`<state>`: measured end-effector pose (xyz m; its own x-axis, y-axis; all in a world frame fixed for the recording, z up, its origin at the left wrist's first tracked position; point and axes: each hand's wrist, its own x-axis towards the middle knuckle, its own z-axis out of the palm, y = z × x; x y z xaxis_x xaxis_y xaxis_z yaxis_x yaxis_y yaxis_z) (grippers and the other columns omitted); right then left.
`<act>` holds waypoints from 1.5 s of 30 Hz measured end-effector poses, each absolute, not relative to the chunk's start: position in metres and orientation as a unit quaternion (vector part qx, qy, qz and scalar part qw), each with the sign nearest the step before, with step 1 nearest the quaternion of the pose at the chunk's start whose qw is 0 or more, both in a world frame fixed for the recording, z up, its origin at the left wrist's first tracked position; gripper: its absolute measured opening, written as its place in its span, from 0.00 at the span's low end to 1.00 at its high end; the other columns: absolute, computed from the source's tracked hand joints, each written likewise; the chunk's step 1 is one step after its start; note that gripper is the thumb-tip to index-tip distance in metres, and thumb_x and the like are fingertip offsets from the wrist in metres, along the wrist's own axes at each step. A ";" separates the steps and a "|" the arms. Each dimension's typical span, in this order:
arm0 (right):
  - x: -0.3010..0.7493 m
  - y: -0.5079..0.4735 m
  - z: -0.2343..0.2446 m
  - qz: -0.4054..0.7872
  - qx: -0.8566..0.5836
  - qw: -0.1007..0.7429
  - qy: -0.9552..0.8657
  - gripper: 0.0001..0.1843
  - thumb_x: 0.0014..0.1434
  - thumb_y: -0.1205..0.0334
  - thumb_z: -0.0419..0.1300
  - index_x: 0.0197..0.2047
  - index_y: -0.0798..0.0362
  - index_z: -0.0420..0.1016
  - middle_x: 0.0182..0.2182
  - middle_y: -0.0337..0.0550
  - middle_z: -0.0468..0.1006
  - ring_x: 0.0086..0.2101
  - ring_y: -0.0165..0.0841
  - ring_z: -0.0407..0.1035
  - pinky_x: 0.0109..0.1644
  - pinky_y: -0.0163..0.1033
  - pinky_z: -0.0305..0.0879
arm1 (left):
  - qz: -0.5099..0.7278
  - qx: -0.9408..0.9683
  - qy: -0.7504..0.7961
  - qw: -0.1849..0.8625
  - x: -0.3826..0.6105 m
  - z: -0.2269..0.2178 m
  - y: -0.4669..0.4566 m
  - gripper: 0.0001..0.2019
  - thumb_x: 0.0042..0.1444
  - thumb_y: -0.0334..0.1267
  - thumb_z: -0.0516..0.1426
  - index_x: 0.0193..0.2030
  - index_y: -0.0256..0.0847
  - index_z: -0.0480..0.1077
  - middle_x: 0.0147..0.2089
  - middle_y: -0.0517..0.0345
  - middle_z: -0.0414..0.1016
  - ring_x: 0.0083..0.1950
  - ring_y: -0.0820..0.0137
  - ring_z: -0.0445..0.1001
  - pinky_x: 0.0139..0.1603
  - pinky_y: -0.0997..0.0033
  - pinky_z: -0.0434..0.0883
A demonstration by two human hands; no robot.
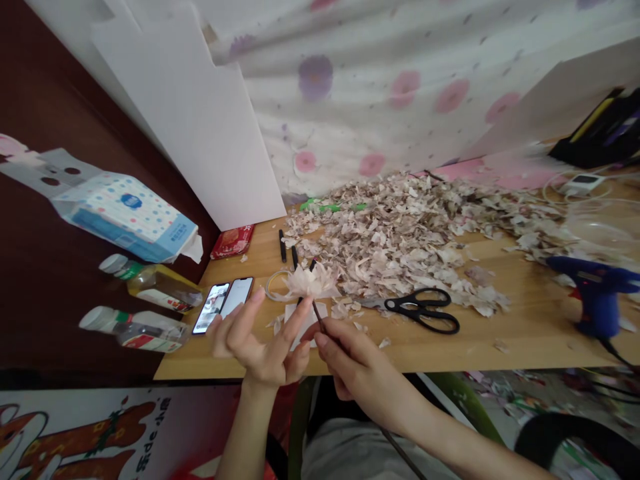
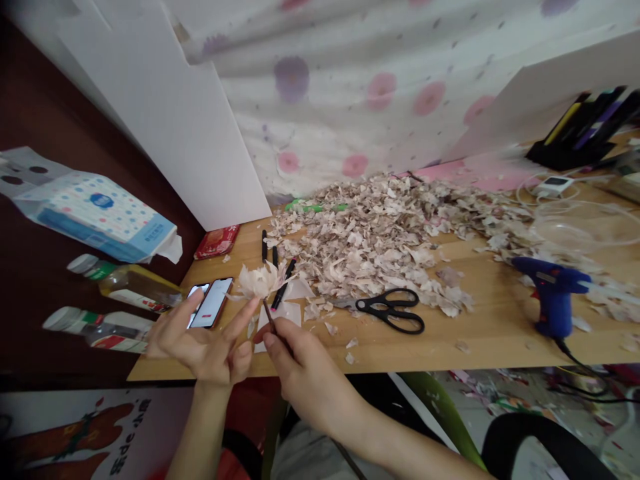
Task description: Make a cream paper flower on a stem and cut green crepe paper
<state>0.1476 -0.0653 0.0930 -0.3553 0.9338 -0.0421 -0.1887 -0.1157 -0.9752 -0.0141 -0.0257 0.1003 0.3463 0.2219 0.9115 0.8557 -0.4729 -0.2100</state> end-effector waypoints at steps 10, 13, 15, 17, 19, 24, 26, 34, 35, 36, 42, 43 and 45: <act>0.147 -0.067 0.094 0.645 -0.372 0.432 -0.509 0.11 0.70 0.54 0.50 0.39 0.50 0.67 0.23 0.31 0.61 0.18 0.25 0.52 0.22 0.32 0.52 | -0.449 -0.740 -0.353 0.355 -0.016 0.095 -0.028 0.19 0.63 0.51 0.51 0.50 0.51 0.80 0.59 0.43 0.64 0.53 0.52 0.62 0.55 0.45 0.60; 0.147 -0.067 0.094 0.644 -0.376 0.432 -0.508 0.11 0.69 0.54 0.50 0.39 0.50 0.67 0.24 0.31 0.61 0.18 0.25 0.53 0.21 0.32 0.51 | -0.454 -0.739 -0.352 0.353 -0.017 0.093 -0.030 0.19 0.63 0.51 0.51 0.50 0.52 0.79 0.59 0.44 0.64 0.52 0.53 0.63 0.56 0.44 0.59; 0.147 -0.068 0.094 0.647 -0.373 0.429 -0.508 0.10 0.70 0.55 0.50 0.38 0.50 0.66 0.23 0.30 0.59 0.18 0.24 0.52 0.20 0.31 0.49 | -0.440 -0.741 -0.366 0.351 -0.017 0.094 -0.031 0.19 0.64 0.52 0.50 0.51 0.54 0.79 0.58 0.45 0.64 0.51 0.53 0.63 0.56 0.43 0.58; 0.147 -0.068 0.094 0.651 -0.369 0.425 -0.509 0.10 0.70 0.56 0.50 0.38 0.50 0.66 0.22 0.30 0.59 0.17 0.24 0.52 0.19 0.31 0.49 | -0.425 -0.741 -0.381 0.354 -0.016 0.097 -0.031 0.20 0.64 0.53 0.49 0.52 0.55 0.79 0.58 0.45 0.64 0.51 0.53 0.63 0.56 0.44 0.58; 0.148 -0.068 0.095 0.652 -0.369 0.423 -0.509 0.10 0.70 0.56 0.50 0.38 0.50 0.66 0.23 0.30 0.59 0.17 0.24 0.53 0.19 0.30 0.49 | -0.419 -0.739 -0.388 0.358 -0.015 0.099 -0.031 0.21 0.64 0.53 0.49 0.52 0.54 0.79 0.57 0.45 0.65 0.51 0.53 0.63 0.57 0.44 0.59; 0.149 -0.068 0.098 0.645 -0.370 0.426 -0.516 0.10 0.70 0.56 0.50 0.39 0.51 0.66 0.24 0.31 0.60 0.18 0.23 0.54 0.19 0.30 0.50 | -0.423 -0.742 -0.360 0.375 -0.013 0.100 -0.029 0.19 0.63 0.51 0.50 0.51 0.53 0.79 0.58 0.44 0.66 0.50 0.54 0.63 0.55 0.47 0.60; 0.149 -0.068 0.098 0.645 -0.371 0.428 -0.514 0.10 0.70 0.57 0.49 0.40 0.51 0.67 0.24 0.31 0.61 0.17 0.24 0.54 0.19 0.31 0.50 | -0.425 -0.738 -0.367 0.373 -0.012 0.097 -0.030 0.18 0.63 0.50 0.51 0.51 0.54 0.79 0.58 0.45 0.66 0.50 0.54 0.63 0.56 0.47 0.59; 0.149 -0.067 0.098 0.642 -0.365 0.440 -0.511 0.10 0.69 0.57 0.50 0.39 0.51 0.67 0.24 0.31 0.61 0.18 0.24 0.53 0.20 0.31 0.50 | -0.431 -0.738 -0.371 0.364 -0.011 0.094 -0.031 0.18 0.63 0.51 0.51 0.52 0.55 0.79 0.59 0.48 0.66 0.50 0.55 0.62 0.58 0.51 0.55; 0.149 -0.067 0.097 0.640 -0.363 0.444 -0.511 0.09 0.69 0.57 0.50 0.39 0.51 0.67 0.24 0.31 0.61 0.18 0.24 0.53 0.20 0.31 0.51 | -0.429 -0.739 -0.372 0.363 -0.011 0.095 -0.030 0.19 0.64 0.51 0.51 0.52 0.55 0.79 0.59 0.48 0.66 0.51 0.55 0.61 0.58 0.51 0.54; 0.149 -0.067 0.097 0.640 -0.362 0.445 -0.511 0.09 0.69 0.57 0.51 0.39 0.51 0.68 0.24 0.31 0.60 0.18 0.24 0.53 0.20 0.31 0.51 | -0.427 -0.739 -0.373 0.363 -0.010 0.096 -0.029 0.19 0.64 0.52 0.50 0.51 0.54 0.79 0.58 0.48 0.65 0.51 0.56 0.61 0.58 0.51 0.54; 0.148 -0.066 0.095 0.637 -0.364 0.451 -0.508 0.11 0.69 0.55 0.51 0.42 0.51 0.69 0.23 0.31 0.60 0.19 0.25 0.52 0.21 0.31 0.52 | -0.431 -0.737 -0.355 0.380 -0.008 0.097 -0.031 0.18 0.64 0.50 0.50 0.43 0.53 0.81 0.55 0.47 0.66 0.49 0.56 0.59 0.59 0.47 0.55; 0.148 -0.066 0.095 0.639 -0.363 0.448 -0.509 0.11 0.69 0.55 0.51 0.42 0.51 0.69 0.23 0.31 0.60 0.18 0.25 0.52 0.21 0.31 0.51 | -0.434 -0.736 -0.355 0.379 -0.008 0.095 -0.032 0.18 0.63 0.50 0.50 0.43 0.53 0.81 0.54 0.48 0.66 0.49 0.56 0.59 0.59 0.47 0.54; 0.148 -0.066 0.095 0.642 -0.364 0.444 -0.509 0.11 0.69 0.55 0.50 0.42 0.51 0.69 0.23 0.31 0.61 0.18 0.24 0.52 0.20 0.30 0.50 | -0.431 -0.739 -0.364 0.368 -0.009 0.093 -0.032 0.17 0.63 0.50 0.51 0.44 0.53 0.81 0.55 0.48 0.66 0.49 0.56 0.59 0.59 0.47 0.55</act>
<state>0.1484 -0.0662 0.0948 -0.3406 0.9401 -0.0152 -0.1996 -0.0881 -0.9759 -0.0088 -0.0322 0.0935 0.3633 0.2215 0.9050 0.8555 -0.4641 -0.2299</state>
